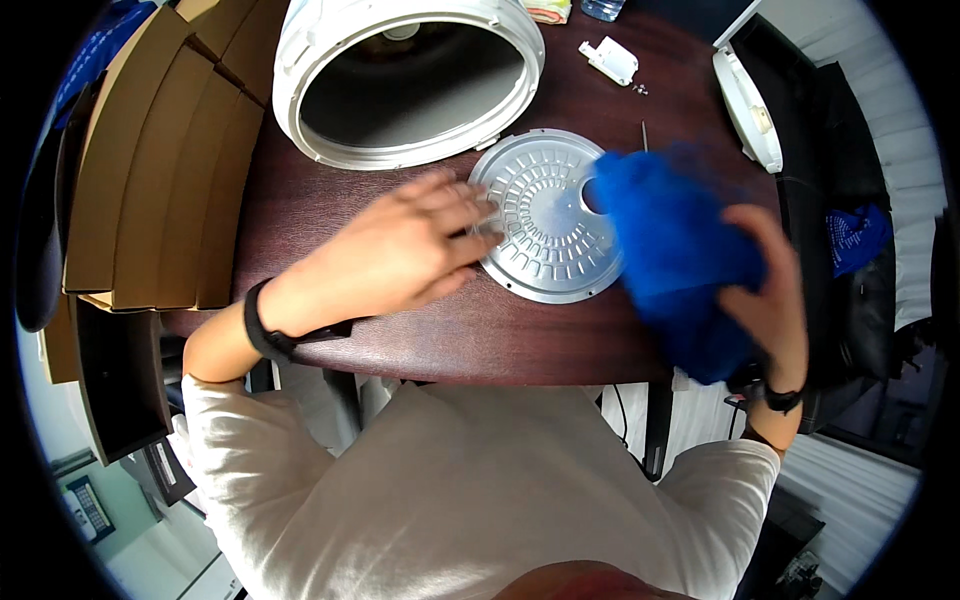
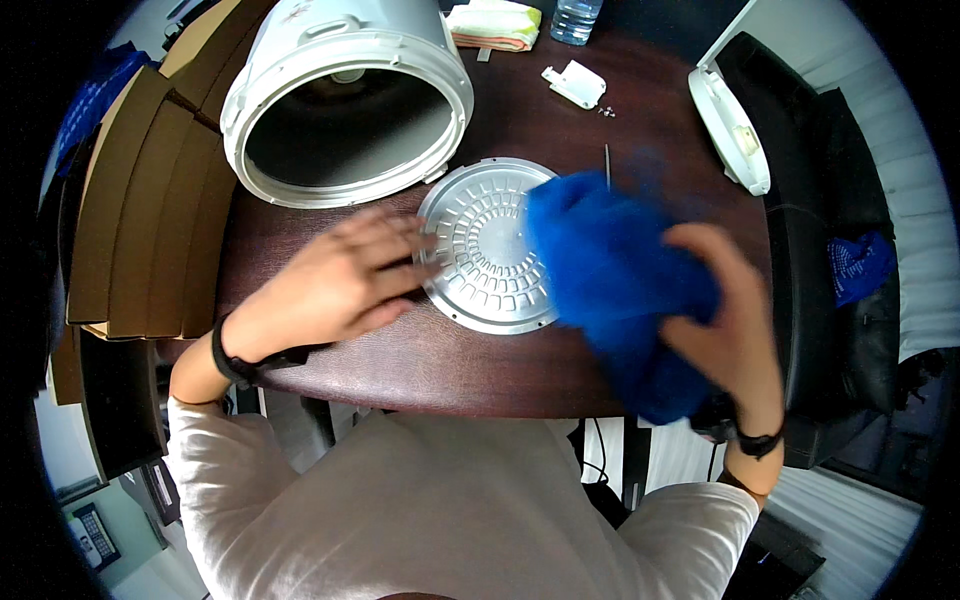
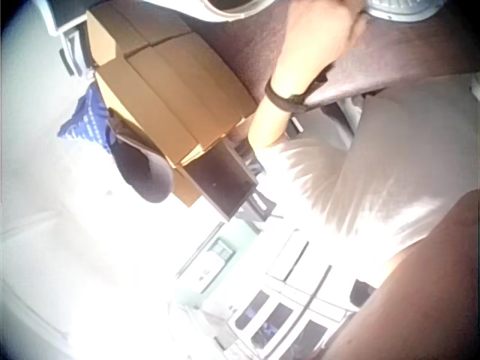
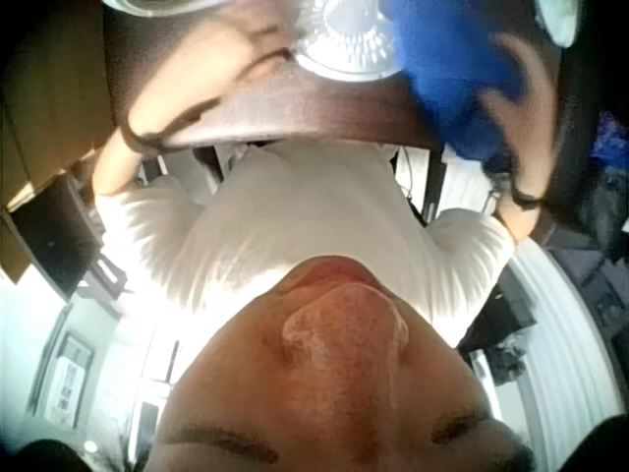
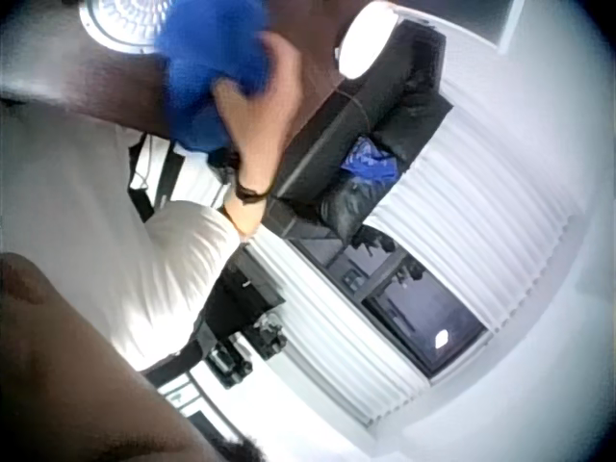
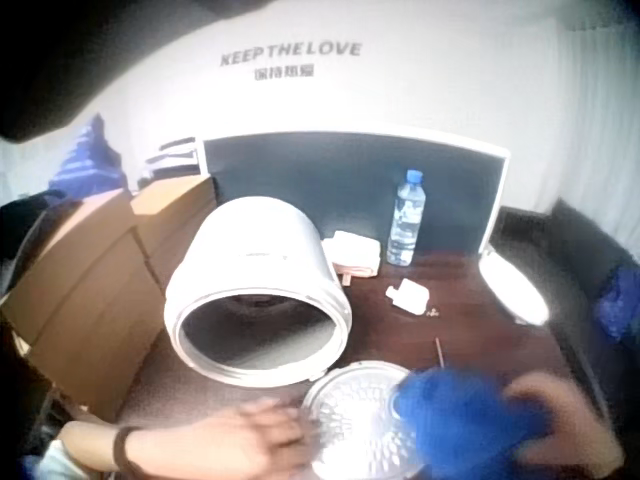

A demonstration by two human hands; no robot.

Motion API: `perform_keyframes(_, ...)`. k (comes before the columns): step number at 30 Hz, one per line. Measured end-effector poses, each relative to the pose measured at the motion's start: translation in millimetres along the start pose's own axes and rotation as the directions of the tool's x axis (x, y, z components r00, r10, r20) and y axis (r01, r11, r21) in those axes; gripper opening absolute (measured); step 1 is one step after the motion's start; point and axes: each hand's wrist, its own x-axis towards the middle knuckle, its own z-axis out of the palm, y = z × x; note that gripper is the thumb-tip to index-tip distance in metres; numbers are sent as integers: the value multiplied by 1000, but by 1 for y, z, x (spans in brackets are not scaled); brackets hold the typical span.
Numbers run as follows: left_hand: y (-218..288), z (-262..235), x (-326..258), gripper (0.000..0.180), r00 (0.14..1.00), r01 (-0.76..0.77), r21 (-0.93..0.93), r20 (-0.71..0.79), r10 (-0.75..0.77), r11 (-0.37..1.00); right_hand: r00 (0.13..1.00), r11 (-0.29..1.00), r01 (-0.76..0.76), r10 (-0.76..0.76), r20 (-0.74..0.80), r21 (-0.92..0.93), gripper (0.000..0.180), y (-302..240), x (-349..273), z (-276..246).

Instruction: The person uses a screwdriver to remove screws from a white cylindrical appliance, then separates the lid from the base. They wipe the lid and the interior of the base with a blue cloth.

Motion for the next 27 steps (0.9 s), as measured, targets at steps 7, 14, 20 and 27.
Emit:
perform_keyframes(7, -5, 36, 15, 40, 995, -23, -83, 94, 31, 996, 916, 897, 275, -136, 377, -346, 62, -33, 27, 52)
perform_keyframes(14, 2, 41, 20, 36, 987, -3, 19, 159, 0, 1000, 887, 983, 24, 64, 456, -184, 60, -39, 72, 113)
perform_keyframes(20, 0, 45, 19, 49, 980, 7, -33, 198, -1, 999, 937, 952, 262, -211, 279, -160, 30, -14, 107, 106)
perform_keyframes(27, -2, 46, 20, 54, 972, 26, -69, 233, -10, 997, 948, 946, 185, -101, 301, -265, 24, -3, 136, 138)
